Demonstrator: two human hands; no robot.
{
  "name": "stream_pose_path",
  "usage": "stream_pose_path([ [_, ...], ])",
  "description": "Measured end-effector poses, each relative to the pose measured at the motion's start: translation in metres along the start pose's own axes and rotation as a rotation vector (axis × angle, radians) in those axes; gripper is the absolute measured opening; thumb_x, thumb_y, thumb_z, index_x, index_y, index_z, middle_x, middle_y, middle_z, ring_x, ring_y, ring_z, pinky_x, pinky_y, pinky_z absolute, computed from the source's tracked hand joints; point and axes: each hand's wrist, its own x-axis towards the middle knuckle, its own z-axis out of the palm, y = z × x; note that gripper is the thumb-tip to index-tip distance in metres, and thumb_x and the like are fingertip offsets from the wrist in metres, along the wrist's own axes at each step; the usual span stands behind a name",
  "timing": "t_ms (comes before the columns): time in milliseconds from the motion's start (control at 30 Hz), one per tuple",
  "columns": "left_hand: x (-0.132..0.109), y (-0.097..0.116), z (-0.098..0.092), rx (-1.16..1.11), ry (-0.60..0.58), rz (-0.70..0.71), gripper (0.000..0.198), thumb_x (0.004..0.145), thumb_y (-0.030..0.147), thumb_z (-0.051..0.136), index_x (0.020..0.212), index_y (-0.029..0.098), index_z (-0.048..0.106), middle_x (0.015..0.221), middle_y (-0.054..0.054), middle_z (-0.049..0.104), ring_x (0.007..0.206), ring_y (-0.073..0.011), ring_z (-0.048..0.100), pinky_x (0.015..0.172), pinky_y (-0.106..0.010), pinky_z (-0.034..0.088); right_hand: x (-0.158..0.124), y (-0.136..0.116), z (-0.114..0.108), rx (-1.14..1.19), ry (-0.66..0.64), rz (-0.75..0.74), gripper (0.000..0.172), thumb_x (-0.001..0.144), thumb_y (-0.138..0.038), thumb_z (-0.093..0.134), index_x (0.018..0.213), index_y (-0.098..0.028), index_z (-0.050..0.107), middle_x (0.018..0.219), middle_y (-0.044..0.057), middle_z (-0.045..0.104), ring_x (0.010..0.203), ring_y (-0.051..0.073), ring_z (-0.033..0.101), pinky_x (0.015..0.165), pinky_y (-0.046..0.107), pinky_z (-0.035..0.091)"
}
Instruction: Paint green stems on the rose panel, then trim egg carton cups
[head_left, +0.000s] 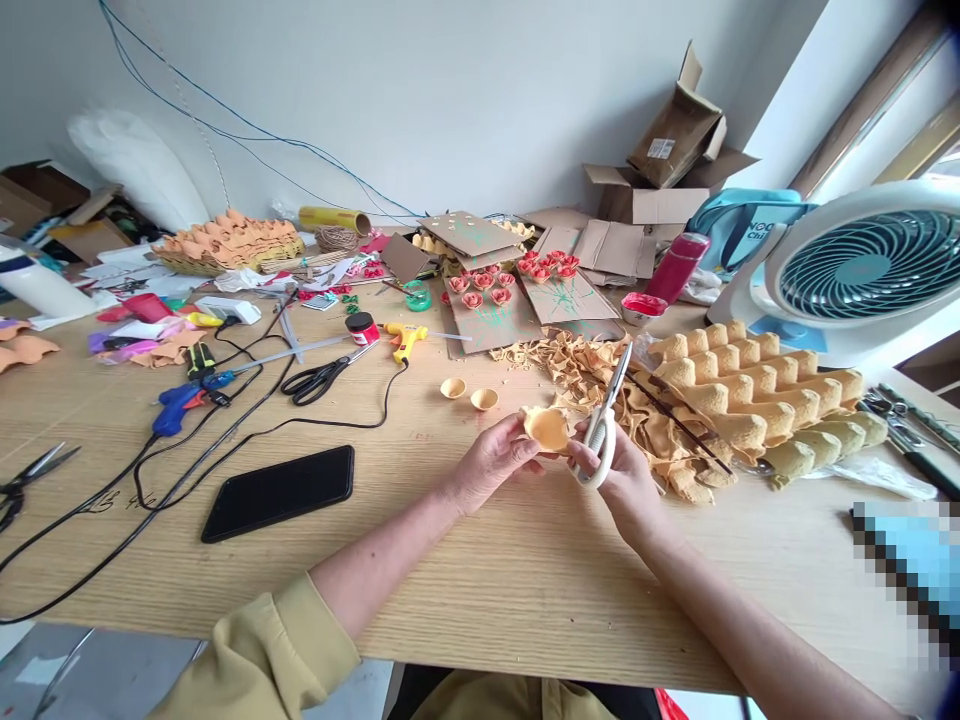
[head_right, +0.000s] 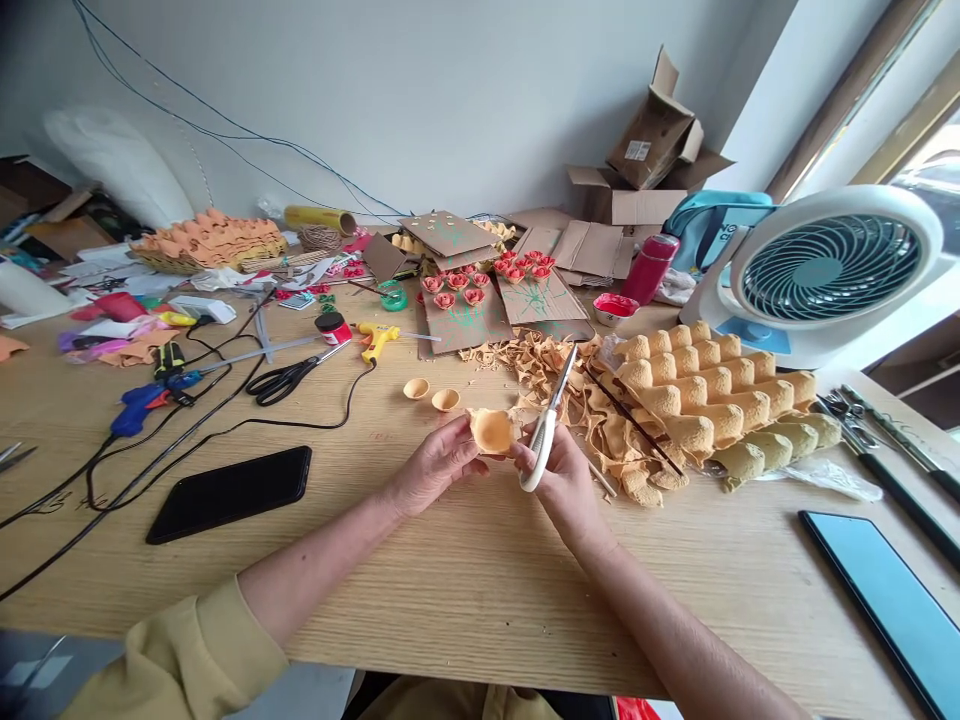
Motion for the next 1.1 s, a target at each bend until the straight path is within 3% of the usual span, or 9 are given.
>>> stream_pose_path([
  [200, 0.004, 0.007, -0.013, -0.103, 0.086, 0.046, 0.053, 0.075, 0.048, 0.081, 0.113, 0.014, 0.062, 0.11, -0.01, 0.071, 0.09, -0.0199, 0.072, 0.073, -0.025, 0.054, 0.003, -0.011, -0.021, -0.326, -0.183, -0.046, 0.032, 0.088, -0.052, 0.063, 0.091, -0.021, 0.056, 0.075, -0.002, 0.055, 0.07, 0.015, 0.049, 0.064, 0.028, 0.041],
  [333, 0.006, 0.015, -0.018, -0.216, 0.196, 0.095, 0.048, 0.072, 0.044, 0.084, 0.102, 0.017, 0.059, 0.099, -0.003, 0.07, 0.082, -0.0159, 0.073, 0.073, -0.026, 0.056, 0.005, -0.014, -0.031, -0.613, -0.247, -0.123, 0.028, 0.09, -0.046, 0.059, 0.079, -0.021, 0.055, 0.075, -0.001, 0.054, 0.072, 0.016, 0.049, 0.065, 0.028, 0.04],
  [467, 0.005, 0.02, -0.018, -0.256, 0.229, 0.121, 0.049, 0.07, 0.044, 0.085, 0.101, 0.018, 0.058, 0.099, -0.002, 0.07, 0.084, -0.0155, 0.072, 0.074, -0.026, 0.057, 0.006, -0.014, -0.032, -0.738, -0.314, -0.187, 0.025, 0.089, -0.044, 0.059, 0.08, -0.021, 0.057, 0.073, -0.001, 0.057, 0.071, 0.017, 0.051, 0.062, 0.029, 0.039],
  [733, 0.004, 0.015, -0.018, -0.138, 0.164, 0.121, 0.048, 0.072, 0.046, 0.084, 0.103, 0.016, 0.061, 0.105, -0.006, 0.068, 0.087, -0.0159, 0.069, 0.077, -0.028, 0.057, 0.007, -0.015, -0.031, -0.884, -0.397, -0.203, 0.022, 0.089, -0.039, 0.059, 0.079, -0.022, 0.052, 0.072, -0.002, 0.054, 0.068, 0.015, 0.05, 0.062, 0.029, 0.037],
  [1100, -0.001, 0.016, -0.01, 0.015, 0.103, 0.082, 0.045, 0.073, 0.045, 0.083, 0.1, 0.017, 0.062, 0.107, -0.007, 0.063, 0.095, -0.0179, 0.063, 0.082, -0.03, 0.057, 0.007, -0.013, -0.028, -0.93, -0.363, -0.253, 0.025, 0.09, -0.045, 0.058, 0.081, -0.023, 0.051, 0.078, 0.0, 0.059, 0.074, 0.017, 0.053, 0.07, 0.031, 0.04],
])
